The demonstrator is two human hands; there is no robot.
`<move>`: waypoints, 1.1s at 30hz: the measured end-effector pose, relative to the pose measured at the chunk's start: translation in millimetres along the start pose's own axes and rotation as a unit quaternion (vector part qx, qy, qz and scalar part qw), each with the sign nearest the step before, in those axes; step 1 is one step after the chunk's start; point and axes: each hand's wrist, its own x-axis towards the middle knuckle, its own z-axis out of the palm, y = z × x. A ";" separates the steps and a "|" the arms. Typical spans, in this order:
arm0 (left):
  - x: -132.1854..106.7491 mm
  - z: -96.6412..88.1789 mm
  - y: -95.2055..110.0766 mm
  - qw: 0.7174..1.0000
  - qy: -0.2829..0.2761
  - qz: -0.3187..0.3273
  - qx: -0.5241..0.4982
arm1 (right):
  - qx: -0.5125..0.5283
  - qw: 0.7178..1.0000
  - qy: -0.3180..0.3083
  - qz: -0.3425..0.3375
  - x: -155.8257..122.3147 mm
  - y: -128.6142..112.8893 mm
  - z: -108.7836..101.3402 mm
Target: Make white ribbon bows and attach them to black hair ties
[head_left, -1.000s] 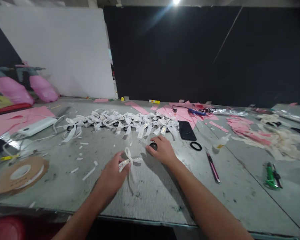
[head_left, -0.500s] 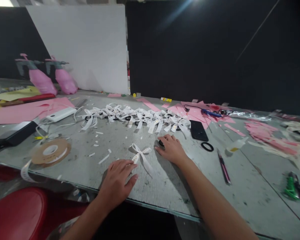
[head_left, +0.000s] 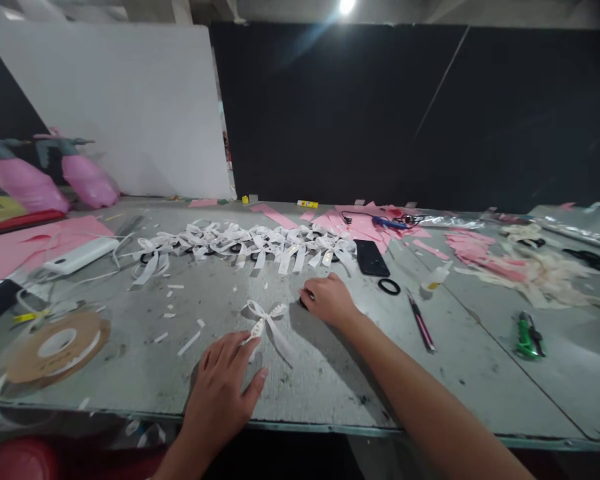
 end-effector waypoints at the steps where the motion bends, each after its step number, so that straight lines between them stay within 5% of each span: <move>1: -0.3 0.7 -0.5 1.000 0.002 0.003 0.007 | -0.010 1.000 0.010 0.016 0.3 9.9 -6.1; 5: -2.0 5.3 -5.1 1.000 0.016 0.013 0.023 | -0.061 0.978 0.123 0.160 -14.9 93.4 -39.7; 7: -3.5 9.5 -9.4 0.999 0.027 0.019 0.022 | -0.074 0.906 0.313 0.274 -35.0 150.3 -50.8; 9: -5.8 14.4 -14.5 0.999 0.036 0.027 0.020 | -0.050 0.861 0.365 0.350 -58.5 202.5 -50.6; 12: -9.2 17.2 -20.0 0.998 0.040 0.039 0.018 | 0.052 0.885 0.181 0.427 -86.1 253.6 -32.1; 15: -3.6 6.8 -16.7 0.998 0.046 0.040 0.001 | 0.081 0.898 0.057 0.428 -96.4 270.1 -12.8; 18: 23.4 -11.1 -0.6 0.998 0.036 0.044 -0.033 | 0.078 0.906 0.020 0.415 -93.6 263.7 -12.7; 20: 52.8 -17.3 14.8 0.994 -0.022 0.093 -0.054 | 0.090 0.914 0.095 0.383 -87.0 248.6 -22.8; 22: 84.7 -12.9 29.5 0.982 -0.094 0.141 -0.085 | 0.168 0.919 0.188 0.303 -75.8 222.2 -34.7; 25: 121.8 12.3 44.3 0.965 -0.172 0.186 -0.067 | 0.322 0.908 0.191 0.189 -48.8 162.9 -41.0; 29: 135.4 52.6 51.1 0.966 -0.163 0.202 -0.015 | 0.605 0.770 0.151 0.135 -11.6 87.3 -16.2; 33: 129.3 72.3 50.3 0.968 -0.123 0.209 -0.065 | 0.721 0.657 0.076 0.210 -3.9 66.3 17.8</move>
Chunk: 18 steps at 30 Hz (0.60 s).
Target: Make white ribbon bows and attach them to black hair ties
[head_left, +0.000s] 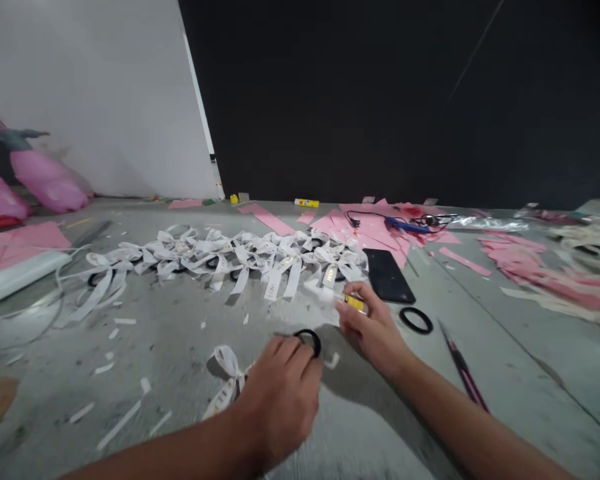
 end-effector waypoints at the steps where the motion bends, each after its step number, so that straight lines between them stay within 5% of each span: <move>1: -0.8 2.0 -0.3 1.000 0.002 0.002 -0.012 | 0.036 0.999 0.008 0.016 0.4 5.8 -2.9; 6: -2.5 3.5 -2.7 0.999 0.006 0.006 -0.053 | 0.145 0.987 0.022 0.058 2.3 12.8 -18.6; 18: -4.5 -0.7 -4.0 0.998 0.007 0.010 -0.060 | 0.081 0.996 0.025 0.031 -3.2 11.7 -11.0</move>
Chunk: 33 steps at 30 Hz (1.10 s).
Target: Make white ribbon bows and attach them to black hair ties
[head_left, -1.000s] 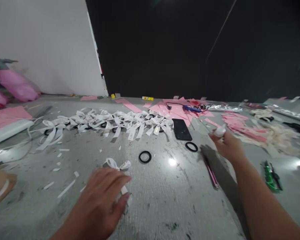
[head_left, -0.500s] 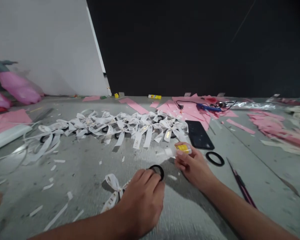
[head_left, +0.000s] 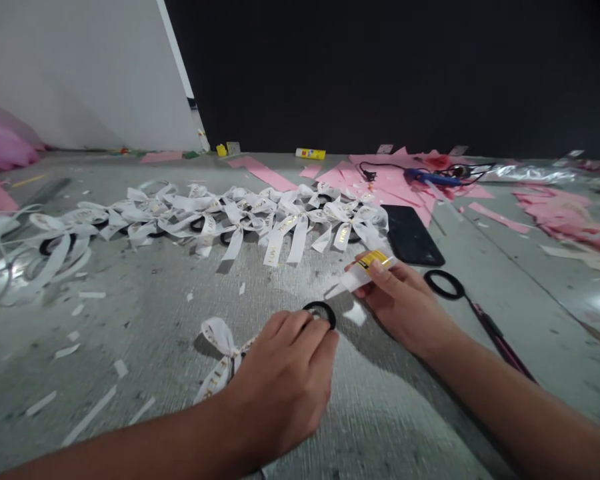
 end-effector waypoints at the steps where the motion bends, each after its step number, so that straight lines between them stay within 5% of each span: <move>1: 0.0 0.1 0.0 1.000 0.001 0.000 0.002 | -0.008 1.000 -0.001 0.002 0.0 -0.1 -0.5; 14: -0.4 6.4 0.0 1.000 -0.009 0.000 0.013 | -0.101 0.994 0.037 -0.014 -2.8 0.0 9.6; 33: -0.6 6.6 -3.2 0.999 -0.036 0.015 -0.014 | -0.096 0.993 0.065 -0.021 -1.9 1.0 12.3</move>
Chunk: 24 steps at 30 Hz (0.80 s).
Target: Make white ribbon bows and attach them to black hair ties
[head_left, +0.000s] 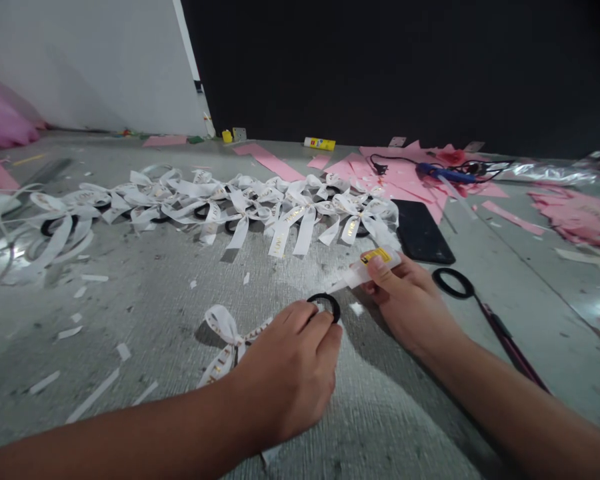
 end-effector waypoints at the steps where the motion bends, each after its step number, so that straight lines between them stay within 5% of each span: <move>1: 0.1 0.1 0.1 1.000 0.000 0.001 0.001 | 0.001 1.000 -0.001 -0.001 0.0 0.1 0.0; 24: -0.6 1.6 0.3 1.000 0.012 -0.001 0.001 | -0.023 1.000 0.010 -0.015 0.2 7.8 -2.7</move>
